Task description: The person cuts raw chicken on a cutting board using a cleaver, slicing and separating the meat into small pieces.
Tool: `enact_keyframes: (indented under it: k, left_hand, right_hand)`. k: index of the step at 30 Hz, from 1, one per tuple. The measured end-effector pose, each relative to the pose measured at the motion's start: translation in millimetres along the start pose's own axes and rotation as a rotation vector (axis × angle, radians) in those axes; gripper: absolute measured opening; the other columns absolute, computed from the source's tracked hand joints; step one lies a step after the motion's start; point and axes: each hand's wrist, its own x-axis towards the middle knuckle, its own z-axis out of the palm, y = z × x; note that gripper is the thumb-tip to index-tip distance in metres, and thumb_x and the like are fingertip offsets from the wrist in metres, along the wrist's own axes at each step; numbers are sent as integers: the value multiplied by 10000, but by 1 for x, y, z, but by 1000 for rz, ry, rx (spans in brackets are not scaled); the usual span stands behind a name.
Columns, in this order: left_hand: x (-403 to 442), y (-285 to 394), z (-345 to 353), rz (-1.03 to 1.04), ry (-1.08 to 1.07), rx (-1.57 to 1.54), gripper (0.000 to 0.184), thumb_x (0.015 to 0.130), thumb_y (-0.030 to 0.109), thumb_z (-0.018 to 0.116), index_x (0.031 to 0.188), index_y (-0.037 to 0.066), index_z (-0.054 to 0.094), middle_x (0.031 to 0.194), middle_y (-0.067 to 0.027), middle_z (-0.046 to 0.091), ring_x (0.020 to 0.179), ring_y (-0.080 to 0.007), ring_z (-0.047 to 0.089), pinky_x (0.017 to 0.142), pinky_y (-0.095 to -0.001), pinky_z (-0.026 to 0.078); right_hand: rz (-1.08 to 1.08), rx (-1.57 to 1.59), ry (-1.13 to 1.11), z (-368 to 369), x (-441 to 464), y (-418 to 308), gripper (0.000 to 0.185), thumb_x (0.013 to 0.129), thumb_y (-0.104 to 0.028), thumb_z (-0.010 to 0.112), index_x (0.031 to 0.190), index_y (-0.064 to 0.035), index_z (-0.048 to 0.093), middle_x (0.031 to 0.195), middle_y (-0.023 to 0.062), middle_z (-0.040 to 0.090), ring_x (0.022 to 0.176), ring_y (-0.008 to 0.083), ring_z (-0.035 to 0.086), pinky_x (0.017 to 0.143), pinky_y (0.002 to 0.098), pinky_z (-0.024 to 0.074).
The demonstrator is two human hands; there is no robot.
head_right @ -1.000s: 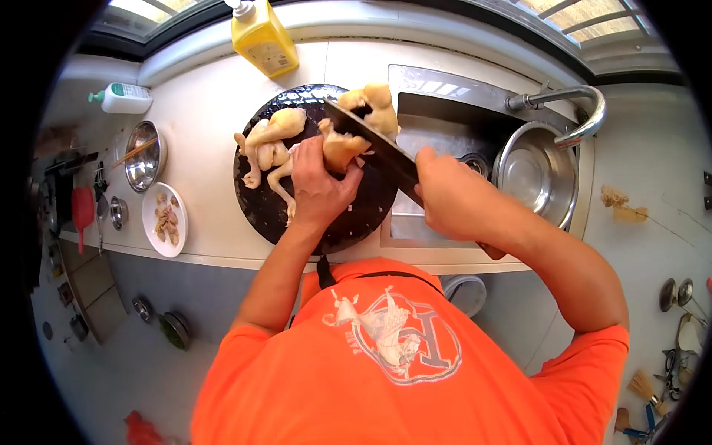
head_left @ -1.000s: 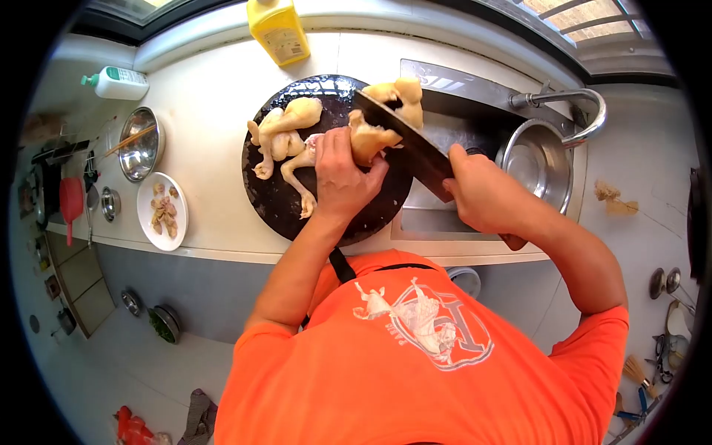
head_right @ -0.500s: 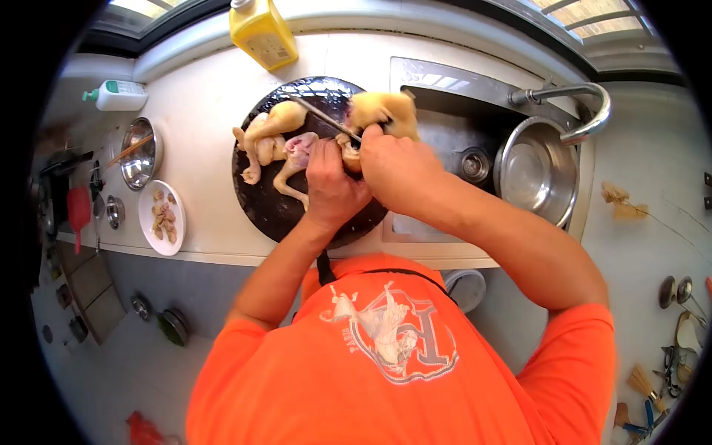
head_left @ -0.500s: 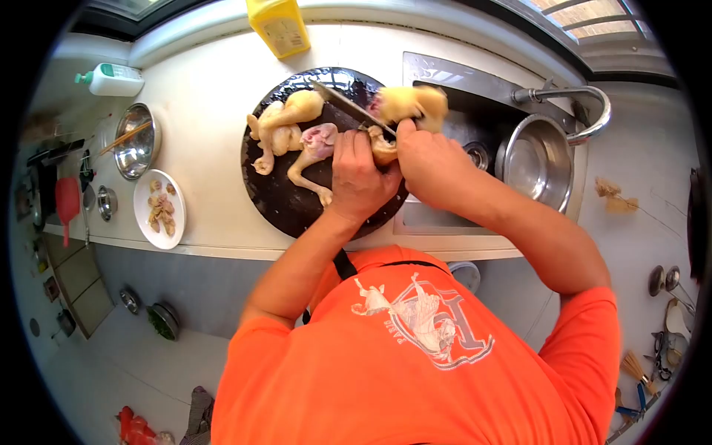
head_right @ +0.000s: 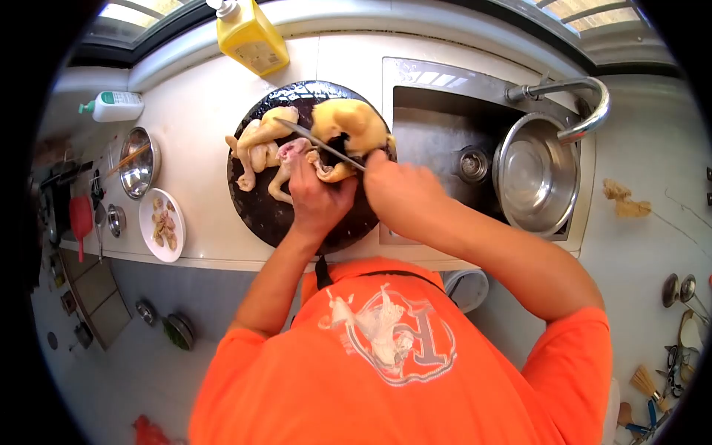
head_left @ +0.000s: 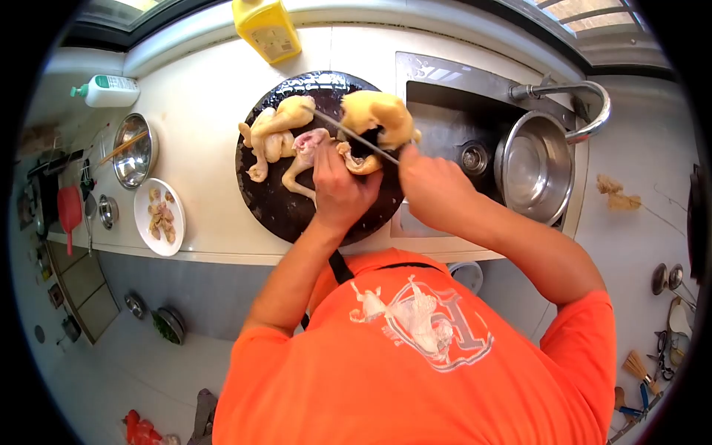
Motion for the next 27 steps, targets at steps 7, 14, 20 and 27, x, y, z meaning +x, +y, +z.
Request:
enact_keyframes:
  k: [7,14,20,27]
  left_hand:
    - [12,-7,-15,28,33,-32,504,723,180,877,1073,-61,607,1021,-270,612,977,-511,594,900,-515,506]
    - [34,4,-29,-115,-238,-10,479,716,239,868,988,-38,587,921,-229,634,892,-445,631,803,-502,518]
    - [136,34,-122,-42,-357,-116,282,856,204,814,777,-12,650,682,-106,650,635,-180,633,625,-326,513]
    - [216,60,-92,288,254,-362,453,1013,100,641,606,-21,484,493,-65,399,450,-103,360,432,-343,293]
  right_hand:
    - [40,23,44,17,21,1,236,809,-34,635,1011,88,641,960,288,726,942,465,717,840,523,581]
    - [131,16,-23,-7,34,16,214,780,-42,680,971,43,726,1050,287,721,1026,454,701,876,509,577]
    - [99,1,-14,-1,35,8,207,786,-58,686,966,37,725,1045,279,723,1036,447,700,878,504,579]
    - [114,70,-5,-27,47,12,207,817,-30,634,933,129,695,965,343,698,949,488,700,813,497,579]
